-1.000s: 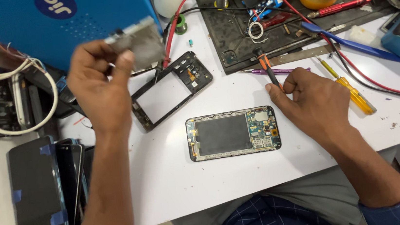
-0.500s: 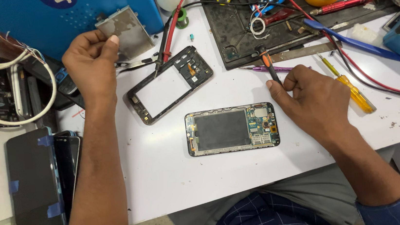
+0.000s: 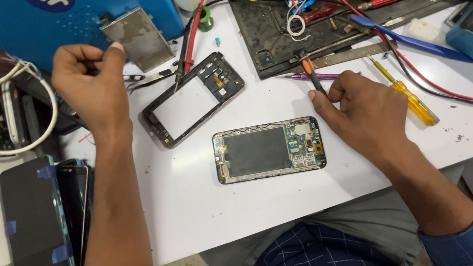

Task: The person pries open a smartphone, separates the back cover and frame, and removes the battery. They then use a screwdriver and tweezers to unscrew and lift components from the exposed motherboard on the workbench.

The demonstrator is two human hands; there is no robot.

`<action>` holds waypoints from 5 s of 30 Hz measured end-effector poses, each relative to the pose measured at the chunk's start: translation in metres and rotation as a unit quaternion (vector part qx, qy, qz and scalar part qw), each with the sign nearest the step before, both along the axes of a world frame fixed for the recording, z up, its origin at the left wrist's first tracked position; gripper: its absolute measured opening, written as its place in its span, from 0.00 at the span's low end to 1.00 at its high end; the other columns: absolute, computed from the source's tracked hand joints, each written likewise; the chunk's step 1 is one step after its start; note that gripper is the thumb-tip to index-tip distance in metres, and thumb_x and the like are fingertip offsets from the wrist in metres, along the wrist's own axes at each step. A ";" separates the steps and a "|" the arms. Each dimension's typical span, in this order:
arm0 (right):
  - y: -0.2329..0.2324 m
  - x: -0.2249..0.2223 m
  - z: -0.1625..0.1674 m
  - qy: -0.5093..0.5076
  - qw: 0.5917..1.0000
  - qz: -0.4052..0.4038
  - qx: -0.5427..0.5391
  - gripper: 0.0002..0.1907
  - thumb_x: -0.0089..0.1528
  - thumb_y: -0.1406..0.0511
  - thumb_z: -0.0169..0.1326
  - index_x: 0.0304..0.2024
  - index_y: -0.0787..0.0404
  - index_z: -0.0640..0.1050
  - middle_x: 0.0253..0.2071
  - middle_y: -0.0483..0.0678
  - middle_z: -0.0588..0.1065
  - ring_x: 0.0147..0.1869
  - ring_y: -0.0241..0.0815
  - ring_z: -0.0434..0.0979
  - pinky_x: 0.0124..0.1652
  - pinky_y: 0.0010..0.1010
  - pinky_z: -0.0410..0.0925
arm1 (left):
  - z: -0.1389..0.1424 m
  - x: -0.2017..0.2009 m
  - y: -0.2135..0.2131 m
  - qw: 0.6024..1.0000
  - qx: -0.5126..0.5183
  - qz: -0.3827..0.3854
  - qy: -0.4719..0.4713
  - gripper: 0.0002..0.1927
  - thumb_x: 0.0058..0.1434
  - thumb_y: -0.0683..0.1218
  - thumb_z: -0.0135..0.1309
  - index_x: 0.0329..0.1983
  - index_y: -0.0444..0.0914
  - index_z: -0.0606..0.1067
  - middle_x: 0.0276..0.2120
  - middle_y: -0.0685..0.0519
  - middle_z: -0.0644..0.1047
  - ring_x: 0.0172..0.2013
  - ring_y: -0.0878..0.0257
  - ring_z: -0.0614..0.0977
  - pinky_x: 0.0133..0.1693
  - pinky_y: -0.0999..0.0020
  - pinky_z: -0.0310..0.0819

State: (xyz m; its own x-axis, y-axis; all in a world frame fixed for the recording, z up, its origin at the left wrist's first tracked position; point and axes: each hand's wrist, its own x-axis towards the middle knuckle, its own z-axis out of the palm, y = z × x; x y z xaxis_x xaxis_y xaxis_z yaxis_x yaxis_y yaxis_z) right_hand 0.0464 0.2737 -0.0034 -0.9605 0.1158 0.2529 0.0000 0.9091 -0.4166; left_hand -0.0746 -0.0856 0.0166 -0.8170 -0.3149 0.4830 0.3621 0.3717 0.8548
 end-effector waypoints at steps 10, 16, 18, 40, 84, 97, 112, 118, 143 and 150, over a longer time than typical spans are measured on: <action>0.001 -0.002 -0.001 0.006 1.000 0.004 0.004 0.20 0.63 0.51 0.63 0.27 0.57 0.77 0.19 0.45 0.73 0.21 0.46 0.73 0.22 0.40 0.62 | 0.117 0.149 0.082 0.886 0.032 -0.462 -0.020 0.08 0.63 0.37 0.59 0.43 0.32 0.74 0.30 0.54 0.75 0.28 0.70 0.73 0.31 0.76 0.64; 0.002 -0.005 0.001 -0.005 1.000 0.009 -0.007 0.20 0.63 0.50 0.62 0.28 0.58 0.76 0.18 0.44 0.72 0.20 0.46 0.72 0.22 0.41 0.61 | 0.107 0.140 0.094 0.802 -0.026 -0.596 -0.019 0.10 0.60 0.40 0.60 0.44 0.33 0.75 0.32 0.54 0.75 0.31 0.67 0.74 0.33 0.74 0.66; 0.004 -0.004 0.001 0.009 1.000 0.014 -0.003 0.20 0.63 0.50 0.62 0.28 0.58 0.76 0.18 0.44 0.72 0.20 0.47 0.72 0.22 0.40 0.61 | 0.100 0.141 0.100 0.796 -0.035 -0.604 -0.022 0.11 0.59 0.40 0.60 0.44 0.34 0.76 0.33 0.53 0.76 0.32 0.66 0.74 0.34 0.73 0.67; 0.010 -0.001 -0.004 0.037 0.999 0.033 -0.020 0.17 0.61 0.54 0.65 0.29 0.58 0.77 0.19 0.44 0.72 0.19 0.43 0.70 0.21 0.38 0.60 | 0.080 0.113 0.134 0.868 -0.268 -0.412 -0.067 0.21 0.50 0.48 0.62 0.47 0.37 0.79 0.40 0.52 0.78 0.42 0.55 0.79 0.43 0.63 0.73; -0.017 -0.002 0.037 0.092 0.917 0.358 0.150 0.10 0.61 0.67 0.65 0.40 0.67 0.81 0.27 0.51 0.79 0.25 0.43 0.79 0.22 0.30 0.66 | -0.017 0.085 0.112 0.869 -0.284 -0.404 -0.042 0.13 0.53 0.47 0.68 0.41 0.40 0.83 0.34 0.57 0.74 0.40 0.58 0.74 0.47 0.58 0.67; -0.013 -0.001 0.032 0.082 0.927 0.345 0.122 0.08 0.62 0.69 0.64 0.40 0.67 0.80 0.28 0.52 0.79 0.26 0.45 0.79 0.24 0.31 0.67 | -0.017 0.088 0.114 0.860 -0.282 -0.421 -0.056 0.04 0.54 0.44 0.67 0.33 0.43 0.85 0.34 0.59 0.74 0.40 0.62 0.74 0.45 0.61 0.68; -0.007 0.004 0.034 0.015 0.980 0.187 0.073 0.14 0.62 0.66 0.67 0.41 0.72 0.80 0.32 0.55 0.77 0.25 0.43 0.75 0.25 0.30 0.66 | -0.017 0.091 0.117 0.849 -0.325 -0.414 -0.052 0.31 0.44 0.64 0.73 0.42 0.39 0.78 0.38 0.53 0.74 0.42 0.58 0.73 0.45 0.57 0.63; -0.005 0.008 0.028 -0.007 0.981 0.187 0.055 0.14 0.60 0.64 0.68 0.38 0.71 0.81 0.31 0.55 0.77 0.26 0.43 0.76 0.26 0.31 0.67 | -0.012 0.098 0.125 0.845 -0.352 -0.401 -0.012 0.47 0.35 0.62 0.73 0.55 0.36 0.71 0.46 0.50 0.74 0.47 0.54 0.72 0.47 0.55 0.61; 0.012 0.014 0.018 0.019 0.994 0.105 -0.019 0.09 0.61 0.64 0.65 0.36 0.64 0.81 0.22 0.46 0.72 0.23 0.40 0.71 0.25 0.34 0.62 | 0.027 0.076 0.098 0.890 -0.266 -0.365 -0.055 0.09 0.49 0.42 0.60 0.33 0.37 0.75 0.32 0.52 0.78 0.40 0.54 0.77 0.46 0.60 0.68; 0.009 0.017 0.007 0.103 0.987 0.108 -0.064 0.05 0.61 0.70 0.64 0.38 0.64 0.81 0.24 0.45 0.71 0.23 0.33 0.67 0.25 0.28 0.60 | 0.011 0.064 0.086 0.972 -0.079 -0.219 -0.016 0.06 0.55 0.36 0.55 0.33 0.36 0.70 0.32 0.55 0.72 0.33 0.69 0.74 0.38 0.73 0.70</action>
State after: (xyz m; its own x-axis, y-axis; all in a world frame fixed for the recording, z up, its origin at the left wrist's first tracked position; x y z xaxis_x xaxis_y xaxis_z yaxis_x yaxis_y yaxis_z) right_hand 0.0637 0.2827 0.0041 -0.8959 -0.0417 0.4424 -0.2844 0.8188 -0.4987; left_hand -0.0103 0.0008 0.0273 -0.8713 0.1427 0.4696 0.4898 0.3144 0.8132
